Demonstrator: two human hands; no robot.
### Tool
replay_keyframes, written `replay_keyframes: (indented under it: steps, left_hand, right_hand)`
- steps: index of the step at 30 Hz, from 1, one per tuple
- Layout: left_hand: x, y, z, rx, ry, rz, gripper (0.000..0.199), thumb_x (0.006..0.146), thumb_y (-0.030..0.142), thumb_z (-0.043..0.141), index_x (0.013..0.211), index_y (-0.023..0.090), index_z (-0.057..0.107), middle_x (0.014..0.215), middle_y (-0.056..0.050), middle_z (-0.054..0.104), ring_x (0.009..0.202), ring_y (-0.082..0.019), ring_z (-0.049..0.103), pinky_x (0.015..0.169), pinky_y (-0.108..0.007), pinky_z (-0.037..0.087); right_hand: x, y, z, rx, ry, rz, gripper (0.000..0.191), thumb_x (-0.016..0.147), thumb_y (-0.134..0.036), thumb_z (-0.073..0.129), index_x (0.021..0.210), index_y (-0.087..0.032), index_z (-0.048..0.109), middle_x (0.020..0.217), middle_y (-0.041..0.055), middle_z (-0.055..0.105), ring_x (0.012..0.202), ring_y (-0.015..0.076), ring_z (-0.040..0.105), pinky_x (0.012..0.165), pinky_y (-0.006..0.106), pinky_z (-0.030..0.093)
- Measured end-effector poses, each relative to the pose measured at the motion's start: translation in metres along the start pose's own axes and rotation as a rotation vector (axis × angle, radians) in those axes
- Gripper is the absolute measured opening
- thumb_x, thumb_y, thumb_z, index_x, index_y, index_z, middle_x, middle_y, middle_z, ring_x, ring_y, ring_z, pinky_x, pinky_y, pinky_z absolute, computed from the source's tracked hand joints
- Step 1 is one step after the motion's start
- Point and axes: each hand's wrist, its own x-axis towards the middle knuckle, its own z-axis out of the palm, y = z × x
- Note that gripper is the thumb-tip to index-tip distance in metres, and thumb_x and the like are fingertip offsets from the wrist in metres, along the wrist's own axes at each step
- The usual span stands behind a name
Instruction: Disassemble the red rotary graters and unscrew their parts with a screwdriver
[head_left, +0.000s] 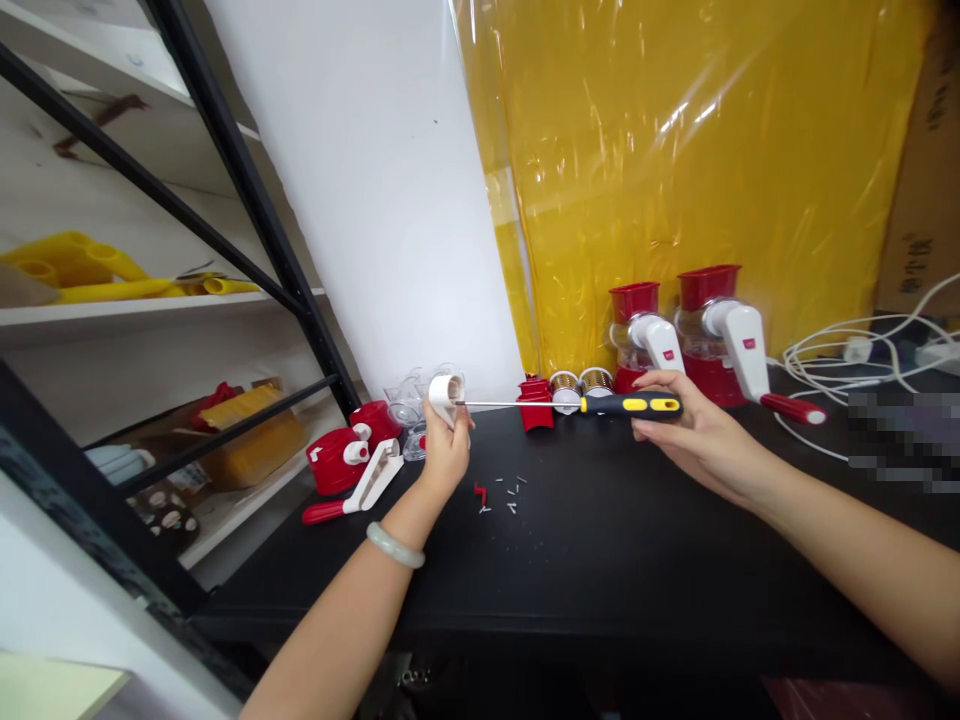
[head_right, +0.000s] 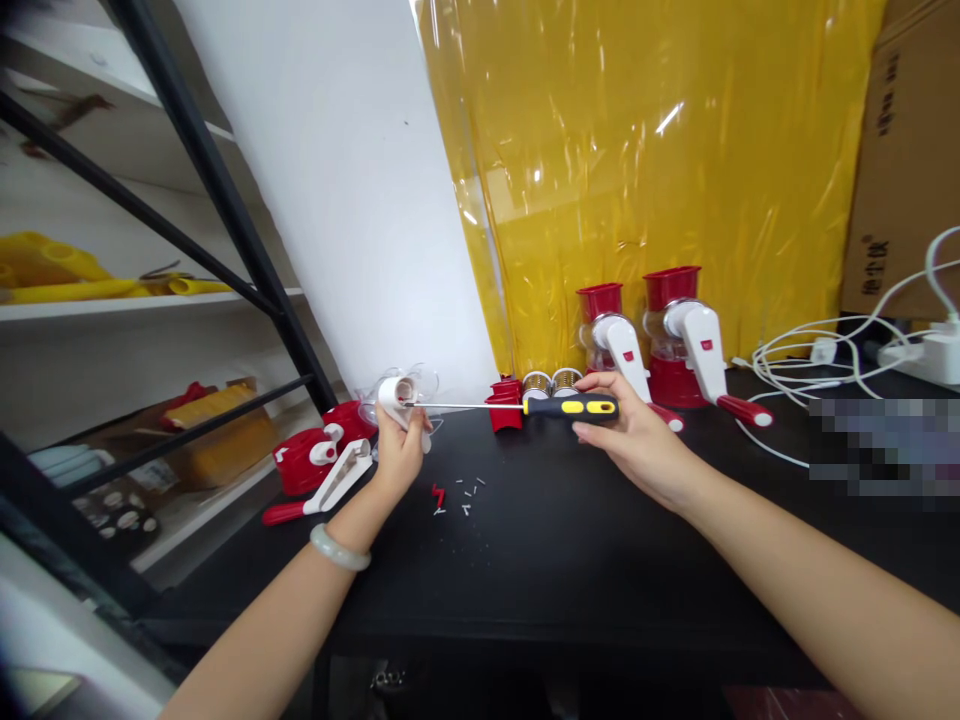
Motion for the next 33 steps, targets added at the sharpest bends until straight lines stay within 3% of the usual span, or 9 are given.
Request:
replay_keyframes:
  steps: [3,7,11,14,16,19,22,28,33]
  left_hand:
    - [-0.001,0.000,0.000,0.005,-0.007,0.007,0.030,0.092,0.028,0.048,0.117,0.019,0.035,0.073,0.003,0.055,0.064,-0.013,0.057,0.070,-0.029,0.047]
    - [-0.002,0.001,0.001,0.008,-0.020,-0.001,0.030,0.092,0.029,0.048,0.118,0.019,0.036,0.072,0.002,0.055,0.063,-0.013,0.056,0.067,-0.028,0.047]
    - [-0.003,0.001,0.001,-0.007,-0.038,0.001,0.032,0.092,0.029,0.048,0.119,0.019,0.035,0.073,0.002,0.055,0.063,-0.012,0.055,0.065,-0.027,0.046]
    - [-0.003,0.001,0.002,-0.003,-0.044,-0.006,0.032,0.093,0.030,0.047,0.120,0.019,0.035,0.073,0.002,0.055,0.064,-0.012,0.056,0.066,-0.027,0.046]
    - [-0.003,0.000,0.002,-0.005,-0.049,-0.014,0.033,0.093,0.030,0.048,0.121,0.019,0.034,0.072,0.002,0.055,0.064,-0.012,0.055,0.065,-0.027,0.046]
    - [-0.003,-0.001,0.001,-0.003,-0.050,-0.008,0.035,0.093,0.030,0.047,0.122,0.019,0.033,0.073,0.002,0.055,0.064,-0.012,0.055,0.066,-0.027,0.046]
    - [-0.003,-0.002,0.001,0.021,-0.055,-0.009,0.037,0.093,0.030,0.048,0.125,0.018,0.033,0.074,0.002,0.056,0.066,-0.013,0.056,0.068,-0.028,0.046]
    - [-0.005,-0.003,0.002,0.019,-0.083,-0.003,0.038,0.092,0.028,0.048,0.125,0.018,0.033,0.075,0.001,0.057,0.067,-0.013,0.057,0.069,-0.028,0.046]
    - [-0.004,-0.002,0.002,0.015,-0.062,-0.009,0.038,0.092,0.028,0.048,0.126,0.018,0.033,0.075,0.001,0.057,0.067,-0.013,0.057,0.069,-0.028,0.046]
  right_hand:
    - [-0.001,-0.005,0.002,0.117,-0.038,0.045,0.040,0.070,-0.034,0.079,0.103,-0.029,0.058,0.096,-0.0008,0.060,0.083,0.0146,0.060,0.072,0.028,0.051]
    - [0.001,-0.001,0.001,0.084,0.019,0.126,0.045,0.085,-0.063,0.049,0.095,-0.021,0.061,0.066,0.0020,0.058,0.055,0.0138,0.053,0.049,0.027,0.044]
    - [0.004,0.001,0.002,0.083,0.072,0.052,0.028,0.078,-0.045,0.070,0.094,-0.023,0.062,0.067,-0.0020,0.057,0.056,0.0096,0.051,0.051,0.022,0.042]
    - [0.003,-0.002,0.003,0.140,0.048,0.026,0.039,0.066,-0.030,0.082,0.100,-0.028,0.061,0.085,-0.0018,0.063,0.076,0.0123,0.060,0.065,0.024,0.049]
    - [0.003,-0.003,0.003,0.129,0.034,0.048,0.042,0.065,-0.033,0.082,0.102,-0.028,0.060,0.091,0.0001,0.065,0.082,0.0158,0.063,0.068,0.027,0.051]
    - [0.004,0.000,0.000,0.011,0.057,0.098,0.040,0.075,-0.055,0.068,0.098,-0.023,0.061,0.076,0.0025,0.064,0.063,0.0156,0.062,0.057,0.029,0.050]
    - [0.006,0.005,-0.003,-0.081,0.111,0.057,0.037,0.078,-0.055,0.066,0.093,-0.021,0.062,0.065,-0.0005,0.059,0.053,0.0107,0.054,0.050,0.024,0.045]
    - [0.006,0.001,-0.002,0.060,0.084,-0.117,0.047,0.062,-0.026,0.085,0.102,-0.030,0.060,0.101,-0.0014,0.065,0.095,0.0136,0.062,0.078,0.024,0.052]
    - [0.006,0.006,-0.005,-0.079,0.091,-0.055,0.040,0.081,-0.058,0.060,0.102,-0.024,0.060,0.085,0.0045,0.068,0.071,0.0181,0.067,0.064,0.033,0.055]
